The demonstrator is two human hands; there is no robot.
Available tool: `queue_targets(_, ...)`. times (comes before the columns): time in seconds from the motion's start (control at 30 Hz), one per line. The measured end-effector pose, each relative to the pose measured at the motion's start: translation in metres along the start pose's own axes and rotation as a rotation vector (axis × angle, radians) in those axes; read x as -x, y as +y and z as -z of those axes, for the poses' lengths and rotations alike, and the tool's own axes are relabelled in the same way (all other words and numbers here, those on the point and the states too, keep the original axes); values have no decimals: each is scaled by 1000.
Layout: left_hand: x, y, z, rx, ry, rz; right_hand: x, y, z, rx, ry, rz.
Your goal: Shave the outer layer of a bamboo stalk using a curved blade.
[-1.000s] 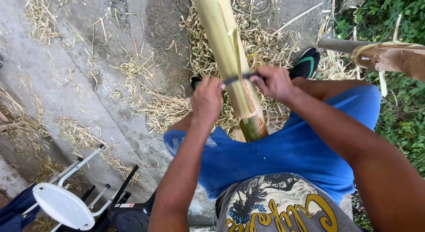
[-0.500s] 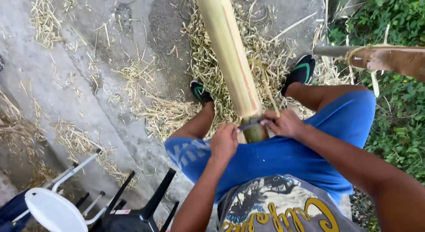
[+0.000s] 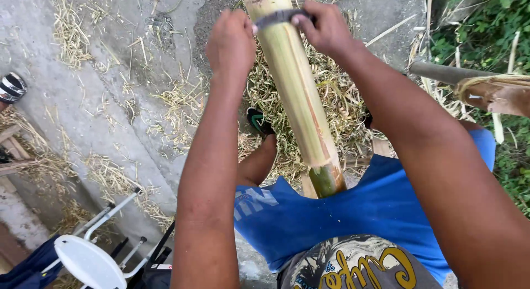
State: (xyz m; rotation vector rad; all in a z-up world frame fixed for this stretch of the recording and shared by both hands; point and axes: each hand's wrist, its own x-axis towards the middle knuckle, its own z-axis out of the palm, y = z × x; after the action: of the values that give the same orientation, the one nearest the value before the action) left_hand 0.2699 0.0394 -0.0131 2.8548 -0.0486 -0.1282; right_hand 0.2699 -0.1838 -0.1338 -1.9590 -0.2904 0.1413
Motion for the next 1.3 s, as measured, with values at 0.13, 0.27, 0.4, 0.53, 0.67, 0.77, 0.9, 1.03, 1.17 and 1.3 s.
queue_targets(0.13, -22, 5, 13, -59, 17, -14, -20, 7, -7, 28, 70, 69)
queue_targets(0.27, -20, 10, 11, -84, 29, 27, -19, 10, -5, 17, 86, 159)
queue_targets(0.4, -7, 13, 6, -125, -152, 117, 4, 10, -6, 44, -19, -25)
queue_targets(0.53, 39, 32, 9, -109, -164, 96, 55, 21, -9, 5, -5, 104)
queue_targets(0.67, 106, 45, -2, -10, -215, 58, 131, 35, -21, -33, -35, 46)
queue_targets(0.77, 161, 56, -9, 55, -276, 38, 193, 23, -18, -19, -36, 25)
queue_targets(0.9, 248, 62, -24, 163, -271, -26, 279, 12, -15, -8, -193, -134)
queue_targets(1.03, 289, 84, -15, 248, -245, 77, 311, -14, 10, 1, -261, -83)
queue_targets(1.17, 291, 76, -24, 253, -384, 137, 279, -33, 31, 101, -514, -292)
queue_targets(1.3, 269, 62, -30, 240, -400, 94, 248, -10, 24, 117, -442, -71)
